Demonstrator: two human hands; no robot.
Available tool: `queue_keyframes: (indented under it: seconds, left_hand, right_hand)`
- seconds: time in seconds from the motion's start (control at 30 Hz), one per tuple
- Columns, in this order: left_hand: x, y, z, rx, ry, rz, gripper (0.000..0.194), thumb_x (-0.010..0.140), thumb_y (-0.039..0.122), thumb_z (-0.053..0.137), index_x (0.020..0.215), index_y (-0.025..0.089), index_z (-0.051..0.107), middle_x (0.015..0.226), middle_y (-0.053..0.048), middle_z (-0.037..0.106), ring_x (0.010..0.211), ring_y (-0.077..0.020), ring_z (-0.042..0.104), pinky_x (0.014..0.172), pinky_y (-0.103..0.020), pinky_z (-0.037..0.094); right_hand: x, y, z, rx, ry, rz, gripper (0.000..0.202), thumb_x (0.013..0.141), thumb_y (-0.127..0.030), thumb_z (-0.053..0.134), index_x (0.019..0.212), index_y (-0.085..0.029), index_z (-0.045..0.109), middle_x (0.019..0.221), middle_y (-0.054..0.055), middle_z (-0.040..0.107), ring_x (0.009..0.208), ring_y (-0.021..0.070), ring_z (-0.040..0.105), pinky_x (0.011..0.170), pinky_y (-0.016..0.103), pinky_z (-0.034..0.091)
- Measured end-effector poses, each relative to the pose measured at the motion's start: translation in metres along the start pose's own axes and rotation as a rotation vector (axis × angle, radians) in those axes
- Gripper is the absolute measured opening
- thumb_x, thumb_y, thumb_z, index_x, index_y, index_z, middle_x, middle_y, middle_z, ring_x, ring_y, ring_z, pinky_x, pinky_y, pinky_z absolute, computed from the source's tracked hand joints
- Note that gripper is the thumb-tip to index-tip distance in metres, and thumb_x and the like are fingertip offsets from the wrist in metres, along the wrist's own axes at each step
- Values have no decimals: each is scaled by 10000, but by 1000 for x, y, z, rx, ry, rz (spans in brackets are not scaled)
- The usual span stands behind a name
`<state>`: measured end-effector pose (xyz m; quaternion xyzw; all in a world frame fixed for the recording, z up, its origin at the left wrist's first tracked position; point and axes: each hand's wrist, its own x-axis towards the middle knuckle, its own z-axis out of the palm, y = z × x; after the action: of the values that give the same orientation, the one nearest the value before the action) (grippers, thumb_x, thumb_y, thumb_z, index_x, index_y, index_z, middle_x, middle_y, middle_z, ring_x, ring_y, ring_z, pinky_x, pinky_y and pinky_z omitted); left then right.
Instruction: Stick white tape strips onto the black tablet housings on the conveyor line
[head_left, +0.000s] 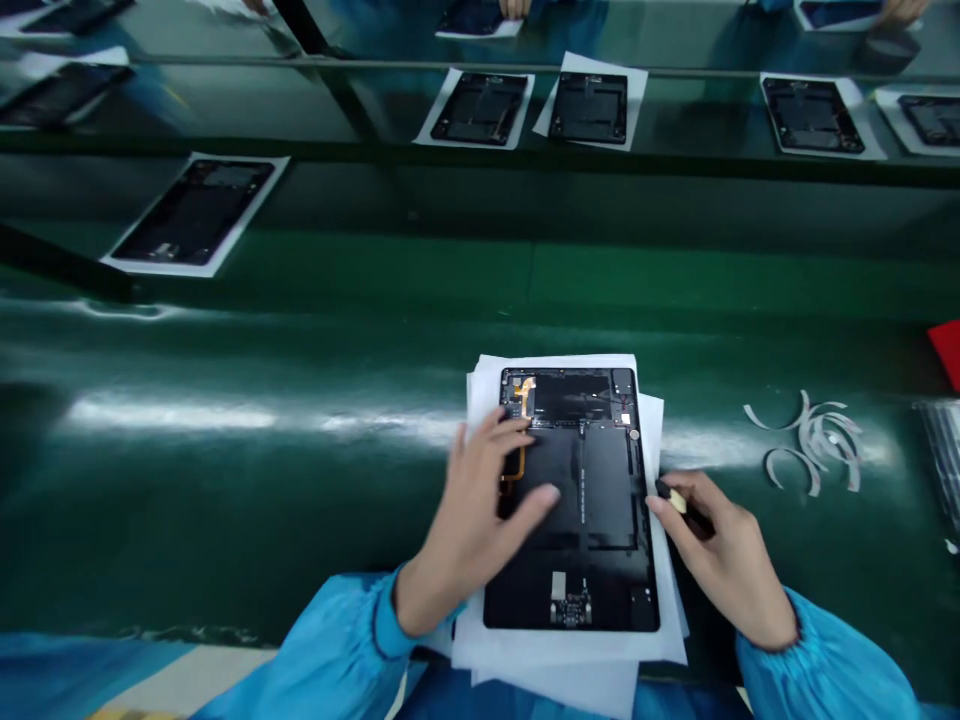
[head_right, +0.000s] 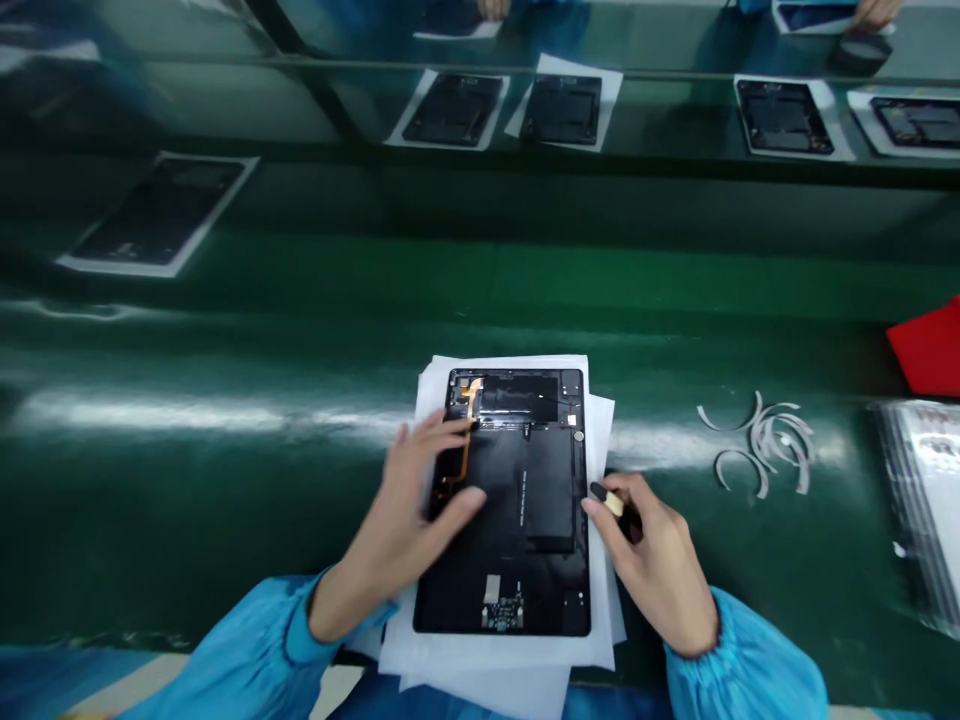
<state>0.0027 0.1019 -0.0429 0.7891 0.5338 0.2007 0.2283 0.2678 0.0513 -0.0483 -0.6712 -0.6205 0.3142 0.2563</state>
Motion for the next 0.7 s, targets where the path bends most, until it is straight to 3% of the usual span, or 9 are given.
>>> queue_keyframes:
  seconds: [0.07,0.2,0.43,0.53,0.63,0.7]
  left_hand:
    - [-12,-15,-8,12,135,-141,169,969,378,470,1059,237,494,1239,-107,537,1335,-320,386,1092,-629,281]
    - [-31,-30,-11,-12,52,-238,131,953,366,497,972,237,487,1212,-101,506,1265,-310,426,1025,-561,377]
    - [-31,-24,3,-105,104,-273,136,974,357,436,932,231,468,1219,-98,482,1264,-295,413,1028,-527,372]
    - [-32,-28,6,-181,157,-270,139,973,370,443,998,237,473,1254,-96,477,1280,-289,414,1053,-534,353]
    - [-34,-34,8,-297,265,-309,189,978,384,440,1110,248,445,1345,-106,431,1304,-284,416,1062,-533,367]
    - [-34,-37,10,-335,332,-326,225,977,392,443,1152,252,432,1378,-114,408,1330,-293,400,1075,-548,360]
  right_hand:
    - [-5,-1,-1,-5,-122,48,232,921,-479,555,953,-250,558,651,-44,540,508,135,494,468,246,397]
    - [-7,-6,0,7,-219,64,354,917,-532,519,719,-244,462,578,-63,391,474,121,360,454,256,313]
    - [-21,-27,-2,166,-138,88,320,940,-445,510,716,-233,426,622,-56,378,554,120,396,500,234,345]
    - [-19,-40,-4,250,-13,47,332,918,-405,562,690,-235,392,599,-66,349,520,106,368,463,217,342]
    - [8,-45,-14,348,138,-12,158,889,-361,614,923,-237,521,605,-71,421,485,105,384,430,219,344]
    - [43,-42,-26,421,162,-39,377,875,-353,636,1202,-235,488,576,-82,459,436,113,393,398,228,332]
